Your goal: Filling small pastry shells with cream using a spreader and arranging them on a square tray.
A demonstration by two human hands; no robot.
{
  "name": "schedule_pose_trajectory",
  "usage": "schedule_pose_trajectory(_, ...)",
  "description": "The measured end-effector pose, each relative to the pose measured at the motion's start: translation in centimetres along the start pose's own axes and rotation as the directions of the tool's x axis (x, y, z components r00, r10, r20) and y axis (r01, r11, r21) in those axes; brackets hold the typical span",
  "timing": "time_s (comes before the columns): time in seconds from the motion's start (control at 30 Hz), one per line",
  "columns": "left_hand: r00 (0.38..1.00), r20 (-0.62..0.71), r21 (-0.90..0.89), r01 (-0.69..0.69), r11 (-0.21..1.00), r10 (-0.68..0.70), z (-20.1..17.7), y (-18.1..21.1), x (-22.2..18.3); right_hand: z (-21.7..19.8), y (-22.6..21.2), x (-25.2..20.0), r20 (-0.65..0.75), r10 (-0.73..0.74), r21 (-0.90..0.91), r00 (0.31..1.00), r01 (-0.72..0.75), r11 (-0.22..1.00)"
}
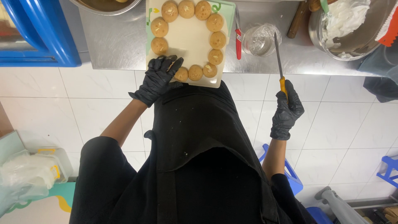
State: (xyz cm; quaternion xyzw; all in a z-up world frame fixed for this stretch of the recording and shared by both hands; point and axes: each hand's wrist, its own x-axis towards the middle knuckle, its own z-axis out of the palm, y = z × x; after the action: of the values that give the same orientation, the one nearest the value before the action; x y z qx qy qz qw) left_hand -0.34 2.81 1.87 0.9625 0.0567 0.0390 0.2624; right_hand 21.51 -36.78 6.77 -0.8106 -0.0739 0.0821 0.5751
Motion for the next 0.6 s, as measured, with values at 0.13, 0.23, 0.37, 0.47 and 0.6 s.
schedule_pose_trajectory(0.13,0.999,0.040,0.156,0.014,0.988,-0.020,0.3,-3.0,-1.2,0.3,-0.5,-0.1,0.002,-0.022,-0.037,1.000,0.022,0.999)
schedule_pose_trajectory(0.23,1.000,0.009,0.411,-0.017,0.912,0.014,1.4,-4.7,-2.0,0.7,-0.7,-0.2,-0.010,0.006,-0.029,1.000,-0.006,1.000)
schedule_pose_trajectory(0.37,0.996,-0.089,0.353,0.001,0.936,0.032,2.1,-4.8,-2.1,1.1,-1.2,-0.7,0.004,-0.017,-0.052,1.000,0.017,0.999)
schedule_pose_trajectory(0.47,0.989,-0.150,0.283,0.049,0.958,-0.006,2.2,-4.6,-2.2,1.4,-1.6,-1.0,0.006,-0.018,-0.100,1.000,0.019,0.995)
schedule_pose_trajectory(0.6,0.981,-0.174,0.203,0.121,0.972,-0.086,1.9,-4.5,-2.2,1.8,-2.1,-1.5,0.014,-0.036,-0.141,0.999,0.038,0.989)
